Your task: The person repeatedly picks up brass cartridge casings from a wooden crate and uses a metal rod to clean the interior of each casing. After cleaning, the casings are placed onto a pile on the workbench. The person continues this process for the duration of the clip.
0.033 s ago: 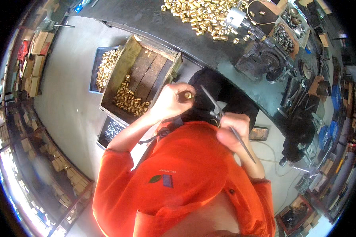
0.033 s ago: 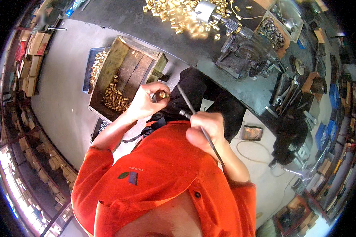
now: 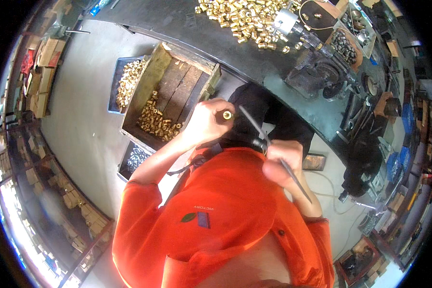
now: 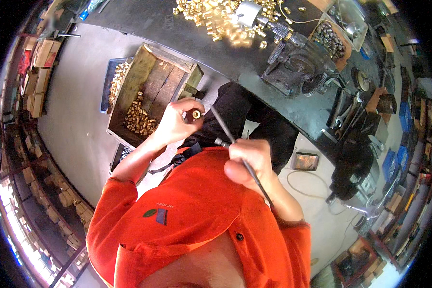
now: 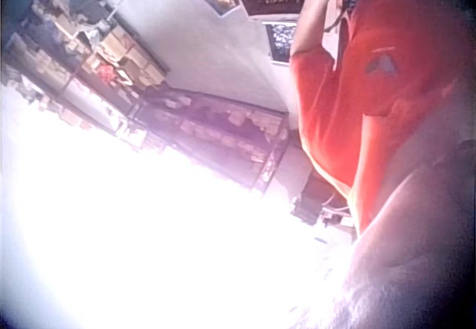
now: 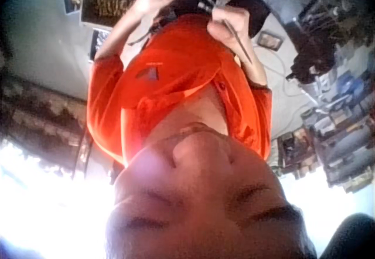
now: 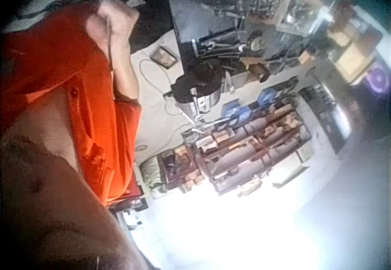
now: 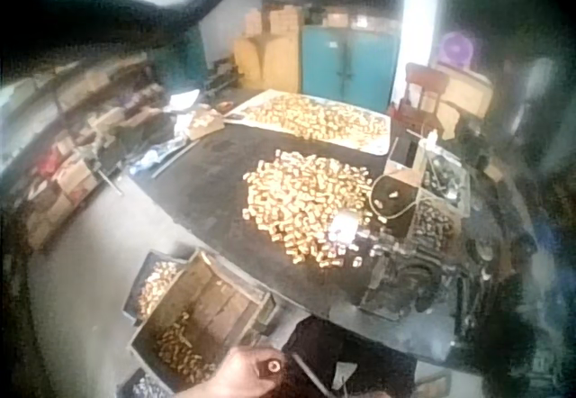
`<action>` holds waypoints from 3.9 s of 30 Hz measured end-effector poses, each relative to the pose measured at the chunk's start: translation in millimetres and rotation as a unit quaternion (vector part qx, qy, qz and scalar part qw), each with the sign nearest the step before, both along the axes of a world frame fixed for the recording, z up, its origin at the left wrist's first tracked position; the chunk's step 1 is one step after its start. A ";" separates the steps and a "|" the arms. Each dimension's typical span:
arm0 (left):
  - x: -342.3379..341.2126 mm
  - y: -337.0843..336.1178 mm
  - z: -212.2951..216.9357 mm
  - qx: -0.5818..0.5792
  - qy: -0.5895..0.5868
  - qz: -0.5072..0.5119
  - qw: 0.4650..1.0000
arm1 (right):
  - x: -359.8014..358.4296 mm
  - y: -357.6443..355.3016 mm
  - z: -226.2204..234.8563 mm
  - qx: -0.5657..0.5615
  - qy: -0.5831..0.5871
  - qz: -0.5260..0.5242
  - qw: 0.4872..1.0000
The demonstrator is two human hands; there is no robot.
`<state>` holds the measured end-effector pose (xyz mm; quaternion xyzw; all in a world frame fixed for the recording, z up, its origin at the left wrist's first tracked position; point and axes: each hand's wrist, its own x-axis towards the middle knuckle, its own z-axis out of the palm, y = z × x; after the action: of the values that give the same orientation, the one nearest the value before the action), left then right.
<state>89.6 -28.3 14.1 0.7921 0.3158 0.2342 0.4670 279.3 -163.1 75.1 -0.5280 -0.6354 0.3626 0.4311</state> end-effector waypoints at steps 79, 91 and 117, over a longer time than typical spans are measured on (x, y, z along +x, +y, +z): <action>-211.5 65.7 -202.3 0.333 0.418 -0.099 0.839 | -10.9 -2.3 -22.6 -0.066 0.017 -0.011 0.998; -194.6 70.9 -193.5 0.171 0.477 -0.037 0.862 | -10.1 -3.6 -27.3 -0.076 0.011 -0.010 0.997; -162.6 81.6 -148.6 -0.012 0.383 0.196 0.903 | -11.1 -0.5 -21.3 -0.069 0.019 0.011 0.997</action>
<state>-73.0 53.3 -134.5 0.7372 0.6217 -0.0044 0.2647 268.2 -163.7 53.7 -0.5426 -0.6061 0.4201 0.4022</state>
